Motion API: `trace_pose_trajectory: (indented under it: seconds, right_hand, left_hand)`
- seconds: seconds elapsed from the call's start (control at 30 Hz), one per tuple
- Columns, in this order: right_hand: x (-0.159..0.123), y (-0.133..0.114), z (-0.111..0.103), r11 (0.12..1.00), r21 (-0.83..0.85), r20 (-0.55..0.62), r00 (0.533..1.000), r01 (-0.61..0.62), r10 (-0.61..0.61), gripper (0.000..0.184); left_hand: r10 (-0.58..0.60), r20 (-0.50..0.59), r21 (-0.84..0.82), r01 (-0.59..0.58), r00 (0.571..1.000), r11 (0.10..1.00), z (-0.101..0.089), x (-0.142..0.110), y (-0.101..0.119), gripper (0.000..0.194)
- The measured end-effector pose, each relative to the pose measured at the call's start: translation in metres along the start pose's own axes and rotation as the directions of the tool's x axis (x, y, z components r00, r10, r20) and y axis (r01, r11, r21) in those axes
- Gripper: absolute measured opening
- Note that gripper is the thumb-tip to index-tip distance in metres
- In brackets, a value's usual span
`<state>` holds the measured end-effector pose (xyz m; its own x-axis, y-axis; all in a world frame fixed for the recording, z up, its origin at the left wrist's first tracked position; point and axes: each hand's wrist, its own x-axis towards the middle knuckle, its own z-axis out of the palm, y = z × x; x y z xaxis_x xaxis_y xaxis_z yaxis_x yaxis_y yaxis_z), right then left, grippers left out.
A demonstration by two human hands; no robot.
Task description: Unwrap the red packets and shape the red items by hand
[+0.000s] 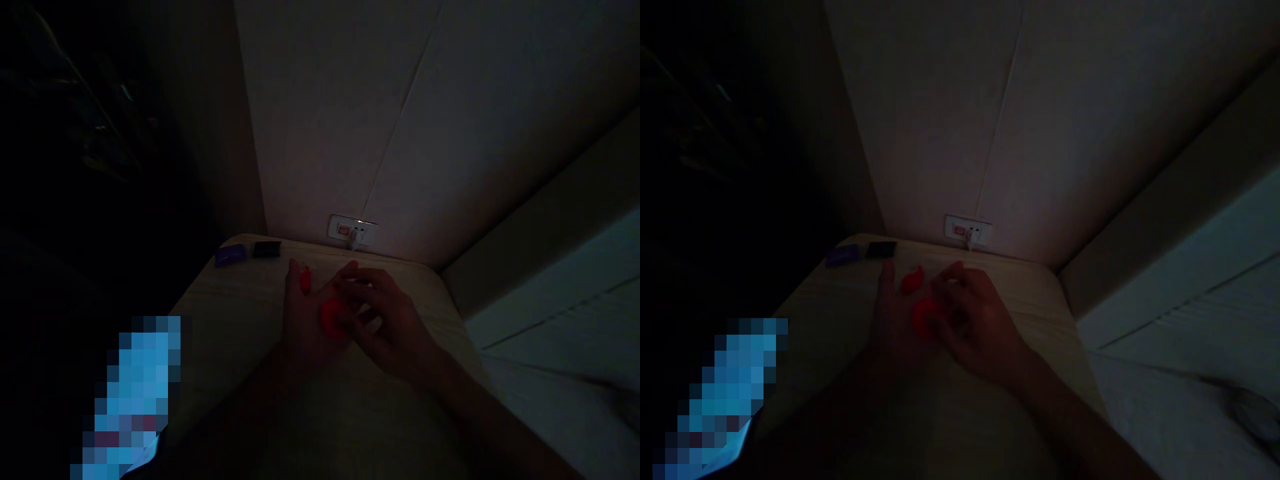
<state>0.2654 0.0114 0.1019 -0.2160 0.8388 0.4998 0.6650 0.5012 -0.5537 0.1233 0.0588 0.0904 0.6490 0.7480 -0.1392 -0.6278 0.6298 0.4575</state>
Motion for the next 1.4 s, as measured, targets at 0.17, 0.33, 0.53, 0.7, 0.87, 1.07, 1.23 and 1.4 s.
trace_pose_trajectory:
  seconds: [0.17,0.33,0.53,0.7,0.87,1.07,1.23,1.4]
  right_hand:
    - [-0.021,-0.003,0.015,0.993,0.108,-0.086,0.995,-0.05,0.059,0.021]
    - [-0.022,0.008,0.013,0.8,0.518,-0.148,0.89,-0.303,0.432,0.019]
    - [-0.027,0.036,0.012,0.445,0.824,-0.029,0.759,-0.35,0.65,0.027]
    - [-0.031,0.041,0.014,0.378,0.851,0.021,0.744,-0.363,0.668,0.023]
    - [-0.031,0.041,0.012,0.451,0.795,0.009,0.752,-0.405,0.659,0.022]
    - [-0.032,0.042,0.011,0.5,0.747,-0.017,0.739,-0.438,0.673,0.021]
    - [-0.032,0.044,0.014,0.483,0.775,-0.037,0.734,-0.407,0.678,0.021]
    - [-0.031,0.045,0.016,0.438,0.817,-0.014,0.746,-0.375,0.665,0.022]
  left_hand:
    - [-0.06,-0.021,-0.053,0.058,0.998,0.997,-0.005,0.001,-0.004,0.088]
    - [0.082,-0.064,0.089,-0.076,0.995,0.993,-0.008,0.008,-0.011,0.066]
    - [0.241,-0.077,0.514,-0.168,0.967,0.841,-0.019,0.016,-0.025,0.026]
    - [0.271,-0.087,0.622,-0.16,0.959,0.766,-0.022,0.016,-0.025,0.019]
    - [0.312,-0.083,0.706,-0.165,0.947,0.689,-0.023,0.016,-0.022,0.018]
    - [0.339,-0.073,0.768,-0.164,0.938,0.619,-0.024,0.016,-0.022,0.021]
    - [0.28,-0.042,0.707,-0.169,0.959,0.687,-0.023,0.016,-0.023,0.025]
    - [0.305,-0.057,0.741,-0.165,0.951,0.652,-0.022,0.016,-0.021,0.024]
